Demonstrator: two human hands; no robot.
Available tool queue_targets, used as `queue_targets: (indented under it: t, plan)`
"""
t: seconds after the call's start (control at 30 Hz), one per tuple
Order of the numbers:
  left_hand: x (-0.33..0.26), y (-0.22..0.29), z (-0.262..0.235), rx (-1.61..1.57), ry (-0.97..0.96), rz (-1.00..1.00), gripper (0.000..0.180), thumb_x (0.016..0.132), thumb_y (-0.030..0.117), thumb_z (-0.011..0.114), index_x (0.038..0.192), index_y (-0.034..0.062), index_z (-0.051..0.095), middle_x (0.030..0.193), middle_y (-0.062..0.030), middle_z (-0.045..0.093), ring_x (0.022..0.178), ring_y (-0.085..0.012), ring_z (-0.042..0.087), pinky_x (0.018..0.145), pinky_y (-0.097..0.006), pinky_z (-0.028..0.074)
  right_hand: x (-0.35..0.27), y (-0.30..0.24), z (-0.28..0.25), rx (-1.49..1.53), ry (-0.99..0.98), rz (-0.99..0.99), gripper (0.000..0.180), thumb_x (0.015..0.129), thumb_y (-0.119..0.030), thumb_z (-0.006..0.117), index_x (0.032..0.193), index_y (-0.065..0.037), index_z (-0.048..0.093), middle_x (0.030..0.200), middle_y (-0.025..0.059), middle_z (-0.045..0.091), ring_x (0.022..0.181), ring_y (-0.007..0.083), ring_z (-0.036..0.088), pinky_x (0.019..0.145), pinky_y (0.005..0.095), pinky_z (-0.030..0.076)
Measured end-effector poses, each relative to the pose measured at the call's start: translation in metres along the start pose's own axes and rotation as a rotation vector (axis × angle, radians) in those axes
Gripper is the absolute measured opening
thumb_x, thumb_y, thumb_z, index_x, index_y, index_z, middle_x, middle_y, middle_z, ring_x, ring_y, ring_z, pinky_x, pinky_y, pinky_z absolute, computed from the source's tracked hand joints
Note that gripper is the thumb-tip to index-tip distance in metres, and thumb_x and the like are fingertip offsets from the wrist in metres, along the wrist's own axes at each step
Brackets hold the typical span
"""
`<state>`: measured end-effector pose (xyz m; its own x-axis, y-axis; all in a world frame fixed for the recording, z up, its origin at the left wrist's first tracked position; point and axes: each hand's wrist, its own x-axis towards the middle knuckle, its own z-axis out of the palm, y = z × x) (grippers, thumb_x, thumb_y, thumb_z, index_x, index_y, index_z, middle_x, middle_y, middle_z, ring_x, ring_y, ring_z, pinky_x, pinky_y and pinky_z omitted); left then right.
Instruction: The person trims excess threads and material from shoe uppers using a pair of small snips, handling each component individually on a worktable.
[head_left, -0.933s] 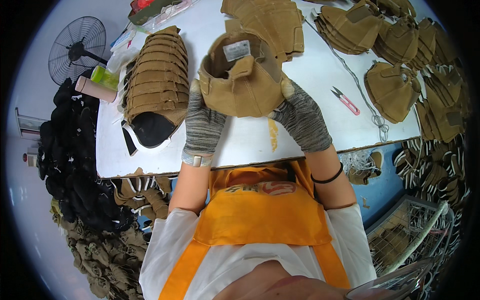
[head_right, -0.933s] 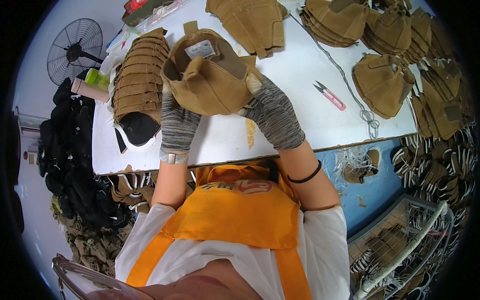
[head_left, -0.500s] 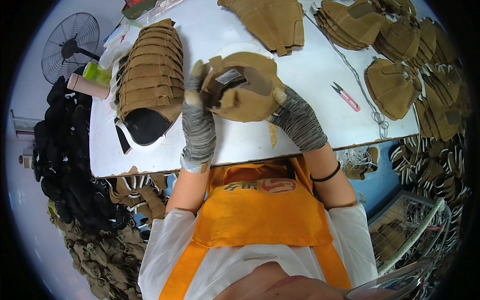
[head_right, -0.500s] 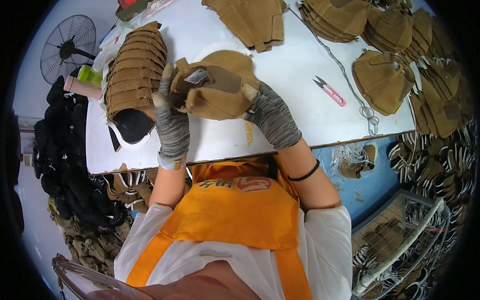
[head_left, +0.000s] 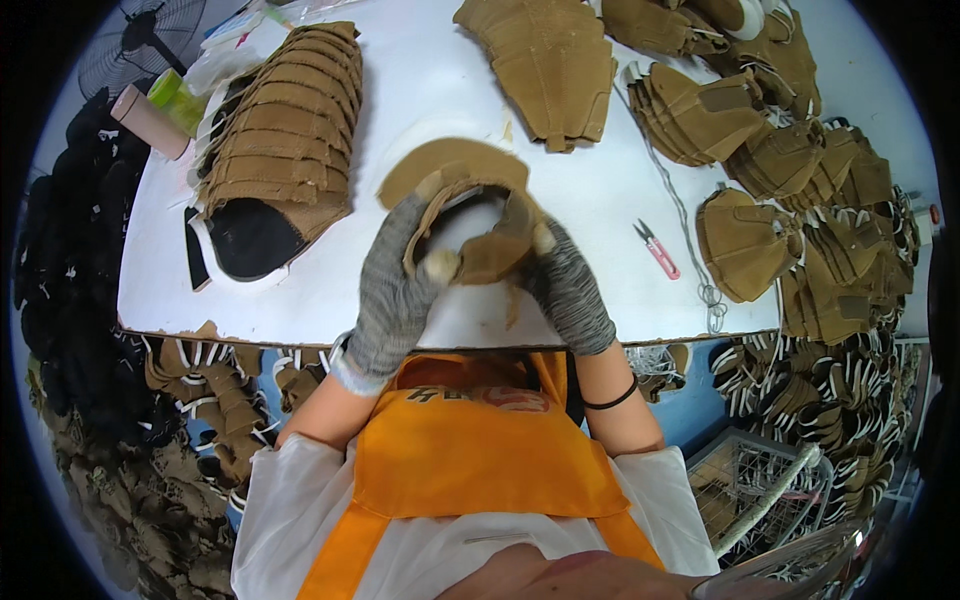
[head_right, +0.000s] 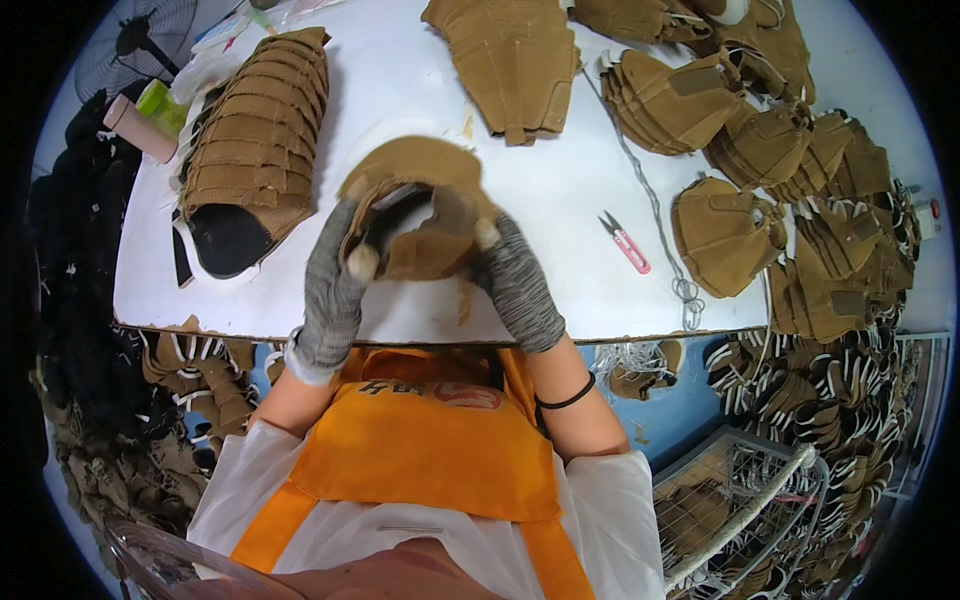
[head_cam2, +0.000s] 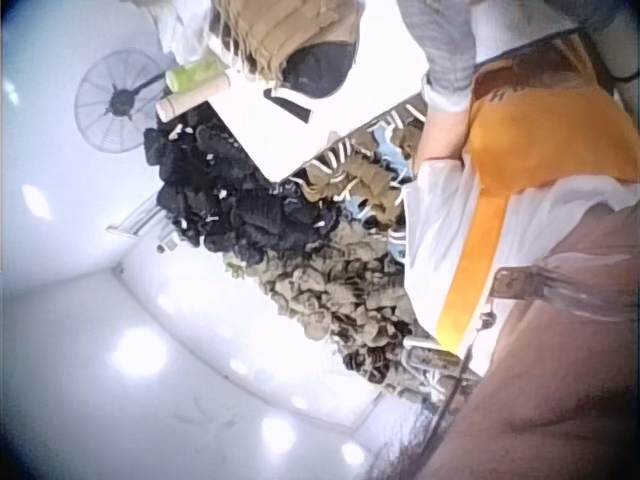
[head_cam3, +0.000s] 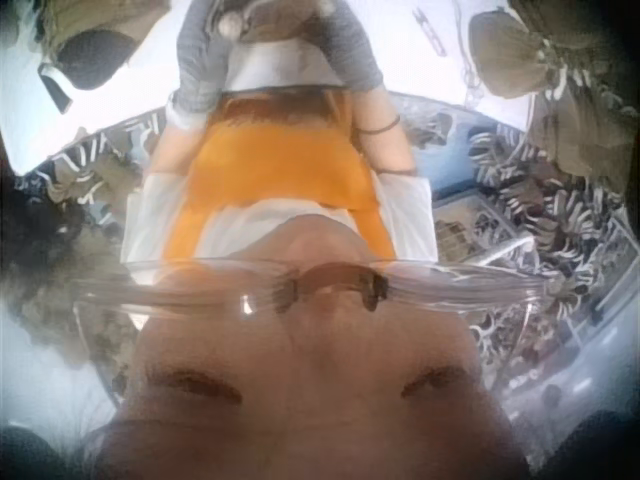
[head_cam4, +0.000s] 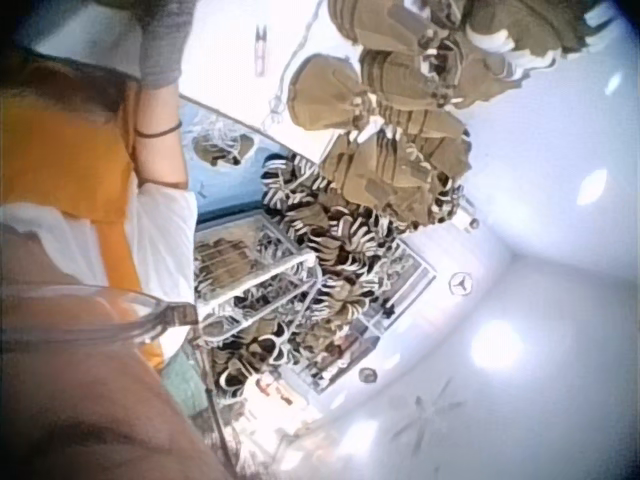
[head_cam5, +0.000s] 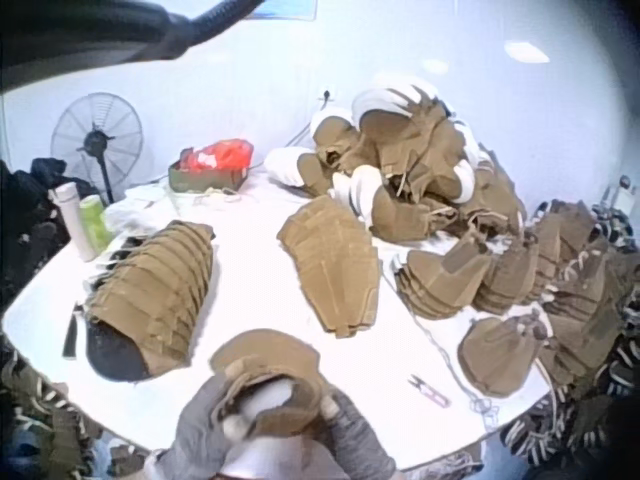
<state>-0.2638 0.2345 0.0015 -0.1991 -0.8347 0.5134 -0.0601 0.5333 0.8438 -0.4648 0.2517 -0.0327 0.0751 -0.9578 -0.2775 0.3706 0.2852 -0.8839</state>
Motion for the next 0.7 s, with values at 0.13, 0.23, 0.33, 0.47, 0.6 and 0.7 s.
queue_targets:
  t: [0.13, 0.23, 0.33, 0.47, 0.6, 0.7]
  plan:
    - [0.001, 0.010, -0.012, -0.130, 0.048, -0.078, 0.056, 0.090, 0.027, 0.061, 0.135, -0.0009, 0.042, 0.131, -0.0149, 0.051, 0.119, -0.0240, 0.050, 0.100, -0.034, 0.041, 0.001, -0.028, -0.019, -0.864, 0.032, -0.113, 0.051, 0.090, -0.042, 0.058, 0.121, -0.002, 0.055, 0.097, 0.0135, 0.064, 0.090, 0.0209, 0.061, 0.086, 0.0329, 0.048]
    - [0.004, 0.006, -0.023, -0.185, 0.027, -0.286, 0.047, 0.093, 0.024, 0.057, 0.131, -0.0012, 0.047, 0.128, -0.0144, 0.054, 0.117, -0.0220, 0.052, 0.099, -0.032, 0.042, 0.025, -0.050, -0.033, -1.115, 0.442, -0.628, 0.039, 0.089, -0.017, 0.064, 0.122, 0.001, 0.054, 0.095, 0.0082, 0.067, 0.086, 0.0141, 0.061, 0.078, 0.0268, 0.050]
    - [-0.006, -0.025, -0.022, -0.230, 0.102, -0.193, 0.044, 0.093, 0.026, 0.057, 0.127, -0.0014, 0.051, 0.122, -0.0132, 0.058, 0.110, -0.0195, 0.056, 0.094, -0.030, 0.045, 0.062, -0.078, -0.047, -0.660, 0.417, -0.337, 0.036, 0.090, -0.018, 0.062, 0.119, 0.000, 0.051, 0.101, 0.0102, 0.063, 0.086, 0.0191, 0.062, 0.075, 0.0291, 0.052]
    - [-0.006, -0.033, -0.018, -0.308, 0.135, -0.189, 0.044, 0.093, 0.027, 0.057, 0.125, -0.0019, 0.052, 0.119, -0.0126, 0.060, 0.103, -0.0171, 0.059, 0.083, -0.026, 0.050, 0.104, -0.067, -0.051, 0.484, 0.388, 0.044, 0.019, 0.091, -0.018, 0.059, 0.105, -0.005, 0.055, 0.095, 0.0102, 0.060, 0.085, 0.0237, 0.061, 0.071, 0.0362, 0.053]
    - [-0.006, -0.034, -0.018, -0.324, 0.131, -0.192, 0.043, 0.093, 0.026, 0.058, 0.125, -0.0012, 0.053, 0.117, -0.0126, 0.060, 0.100, -0.0163, 0.060, 0.081, -0.026, 0.052, 0.113, -0.056, -0.030, 0.560, 0.430, -0.074, 0.015, 0.091, -0.017, 0.058, 0.101, -0.007, 0.053, 0.093, 0.0096, 0.056, 0.085, 0.0238, 0.061, 0.070, 0.0377, 0.052]
    - [-0.004, -0.032, -0.019, -0.336, 0.111, -0.192, 0.042, 0.093, 0.026, 0.058, 0.124, -0.0008, 0.053, 0.116, -0.0122, 0.061, 0.098, -0.0159, 0.060, 0.081, -0.026, 0.052, 0.112, -0.048, -0.018, 0.623, 0.472, -0.106, 0.019, 0.090, -0.018, 0.059, 0.105, -0.007, 0.053, 0.102, 0.0098, 0.056, 0.093, 0.0258, 0.059, 0.074, 0.0419, 0.053]
